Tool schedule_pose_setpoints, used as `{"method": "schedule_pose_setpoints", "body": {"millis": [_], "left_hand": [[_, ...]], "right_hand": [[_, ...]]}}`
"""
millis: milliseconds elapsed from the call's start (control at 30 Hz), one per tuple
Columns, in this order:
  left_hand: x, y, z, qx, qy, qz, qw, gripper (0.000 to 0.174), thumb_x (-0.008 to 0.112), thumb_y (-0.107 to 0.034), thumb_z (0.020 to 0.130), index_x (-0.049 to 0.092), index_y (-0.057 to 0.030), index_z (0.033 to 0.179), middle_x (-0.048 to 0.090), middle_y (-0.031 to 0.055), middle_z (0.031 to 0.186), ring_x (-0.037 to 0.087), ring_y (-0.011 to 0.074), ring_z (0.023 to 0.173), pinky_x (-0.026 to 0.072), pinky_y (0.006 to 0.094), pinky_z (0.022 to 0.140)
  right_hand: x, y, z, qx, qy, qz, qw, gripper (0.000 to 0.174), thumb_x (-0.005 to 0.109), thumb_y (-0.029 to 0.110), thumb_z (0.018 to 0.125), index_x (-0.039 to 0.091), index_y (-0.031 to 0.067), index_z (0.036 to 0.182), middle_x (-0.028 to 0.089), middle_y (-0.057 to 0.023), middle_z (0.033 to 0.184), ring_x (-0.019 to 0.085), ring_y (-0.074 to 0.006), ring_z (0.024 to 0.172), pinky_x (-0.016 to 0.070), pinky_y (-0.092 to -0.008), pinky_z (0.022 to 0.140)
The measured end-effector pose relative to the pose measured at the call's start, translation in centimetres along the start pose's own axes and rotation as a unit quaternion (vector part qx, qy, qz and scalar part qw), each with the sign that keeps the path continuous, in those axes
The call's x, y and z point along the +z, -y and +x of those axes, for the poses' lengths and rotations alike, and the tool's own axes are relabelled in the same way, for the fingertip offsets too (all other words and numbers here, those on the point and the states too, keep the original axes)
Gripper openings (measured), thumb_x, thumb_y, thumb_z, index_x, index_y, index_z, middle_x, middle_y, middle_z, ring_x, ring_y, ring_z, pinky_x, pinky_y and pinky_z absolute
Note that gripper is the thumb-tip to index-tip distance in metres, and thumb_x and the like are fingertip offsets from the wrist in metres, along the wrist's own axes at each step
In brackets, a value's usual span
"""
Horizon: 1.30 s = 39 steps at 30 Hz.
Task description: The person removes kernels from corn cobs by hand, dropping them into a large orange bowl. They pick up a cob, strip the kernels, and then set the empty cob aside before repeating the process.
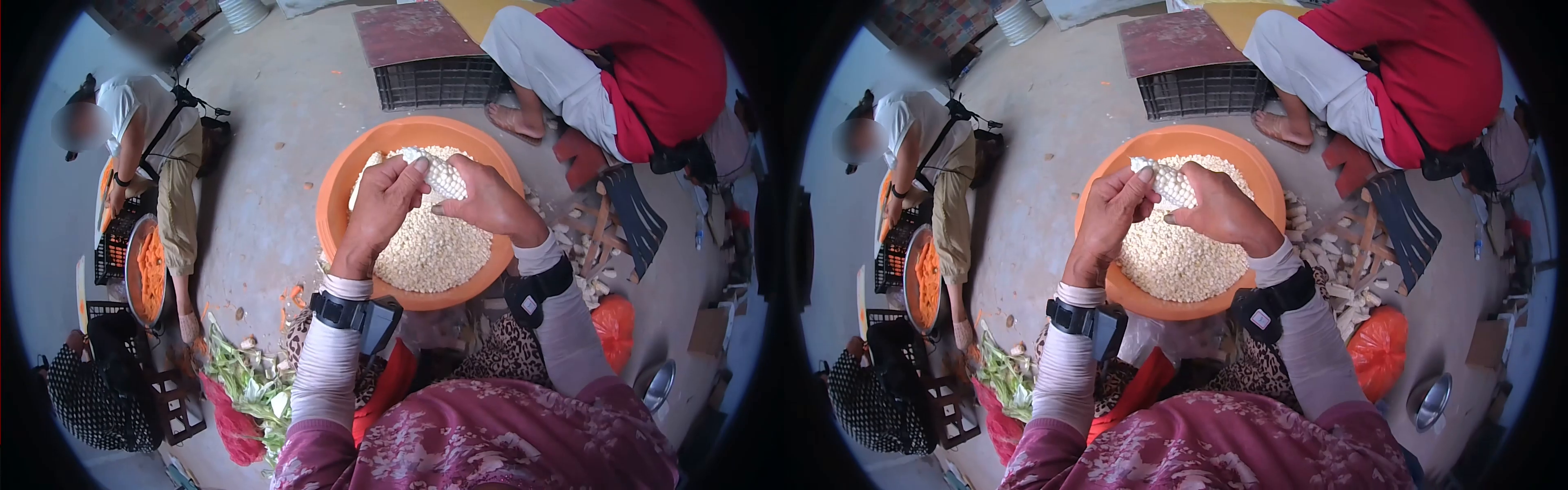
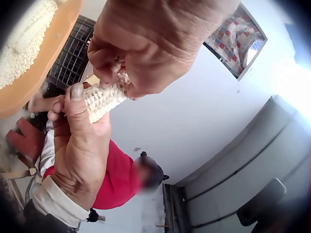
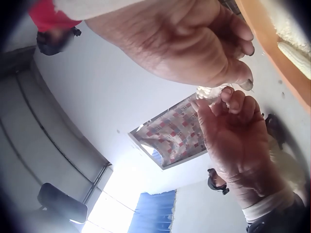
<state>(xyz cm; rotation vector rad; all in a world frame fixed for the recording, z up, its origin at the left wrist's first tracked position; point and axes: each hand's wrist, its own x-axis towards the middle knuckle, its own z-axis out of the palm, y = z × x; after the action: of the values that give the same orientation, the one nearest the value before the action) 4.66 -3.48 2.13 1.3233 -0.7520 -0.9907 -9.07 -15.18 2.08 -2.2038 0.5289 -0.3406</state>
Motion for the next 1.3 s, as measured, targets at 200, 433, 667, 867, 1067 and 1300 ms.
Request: {"method": "schedule_pose_setpoints", "body": {"millis": [200, 433, 667, 867, 1067, 1300], "left_hand": [[0.1, -0.3, -0.4, 0.03, 0.006, -0.017, 0.999, 0.021, 0.053, -0.02, 0.092, 0.058, -0.0026, 0.08, 0.053, -0.0023, 0.066, 0.045, 0.0042, 0.058, 0.0376, 0.0194, 0.053], [-0.1, -0.3, -0.1, -0.03, 0.011, -0.02, 0.999, 0.019, 0.057, -0.027, 0.09, 0.06, -0.008, 0.086, 0.054, -0.0043, 0.068, 0.048, 0.0027, 0.06, 0.0396, 0.0162, 0.056], [0.4, 0.5, 0.2, -0.047, -0.058, -0.033, 0.997, 0.021, 0.061, -0.027, 0.088, 0.061, -0.0073, 0.083, 0.055, -0.0032, 0.067, 0.047, 0.0027, 0.058, 0.0372, 0.0159, 0.052], [-0.2, 0.6, 0.1, 0.006, -0.013, 0.01, 1.0, 0.018, 0.057, -0.022, 0.09, 0.061, -0.0052, 0.085, 0.055, -0.0034, 0.068, 0.046, 0.0031, 0.058, 0.0371, 0.0167, 0.053], [0.2, -0.4, -0.5, -0.009, 0.007, -0.096, 0.995, 0.015, 0.054, -0.017, 0.091, 0.059, -0.0032, 0.09, 0.056, -0.002, 0.075, 0.046, 0.0028, 0.06, 0.0385, 0.0167, 0.055], [0.6, -1.4, -0.5, -0.047, -0.027, -0.161, 0.986, 0.027, 0.052, -0.032, 0.093, 0.057, -0.0058, 0.09, 0.057, -0.0003, 0.075, 0.053, 0.0062, 0.066, 0.0443, 0.0172, 0.059]], "right_hand": [[-0.4, 0.1, 0.2, -0.028, 0.025, 0.133, 0.99, 0.053, 0.072, 0.013, 0.068, 0.048, -0.0059, 0.111, 0.06, -0.0199, 0.097, 0.06, -0.0262, 0.093, 0.0457, -0.0328, 0.08], [0.1, 0.2, 0.1, 0.013, 0.008, 0.051, 0.999, 0.047, 0.072, 0.012, 0.068, 0.048, -0.005, 0.105, 0.059, -0.0225, 0.095, 0.06, -0.0318, 0.091, 0.0458, -0.0371, 0.077], [0.5, 0.3, 0.1, 0.0, 0.006, -0.018, 1.0, 0.041, 0.073, 0.012, 0.068, 0.047, -0.0038, 0.096, 0.058, -0.0236, 0.088, 0.058, -0.0394, 0.087, 0.0455, -0.0413, 0.072], [0.0, 0.4, 0.0, -0.012, 0.014, 0.055, 0.998, 0.046, 0.073, 0.012, 0.068, 0.049, -0.004, 0.104, 0.06, -0.0214, 0.093, 0.06, -0.0335, 0.09, 0.0459, -0.0374, 0.077], [-0.8, 0.6, 0.3, 0.005, 0.041, 0.159, 0.986, 0.051, 0.071, 0.012, 0.068, 0.048, -0.0038, 0.112, 0.06, -0.0174, 0.097, 0.06, -0.0248, 0.091, 0.0451, -0.0333, 0.081], [0.0, 0.4, 0.2, -0.044, -0.024, 0.106, 0.993, 0.051, 0.071, 0.013, 0.068, 0.048, -0.0041, 0.111, 0.059, -0.0193, 0.098, 0.06, -0.0274, 0.093, 0.045, -0.035, 0.081]]}}
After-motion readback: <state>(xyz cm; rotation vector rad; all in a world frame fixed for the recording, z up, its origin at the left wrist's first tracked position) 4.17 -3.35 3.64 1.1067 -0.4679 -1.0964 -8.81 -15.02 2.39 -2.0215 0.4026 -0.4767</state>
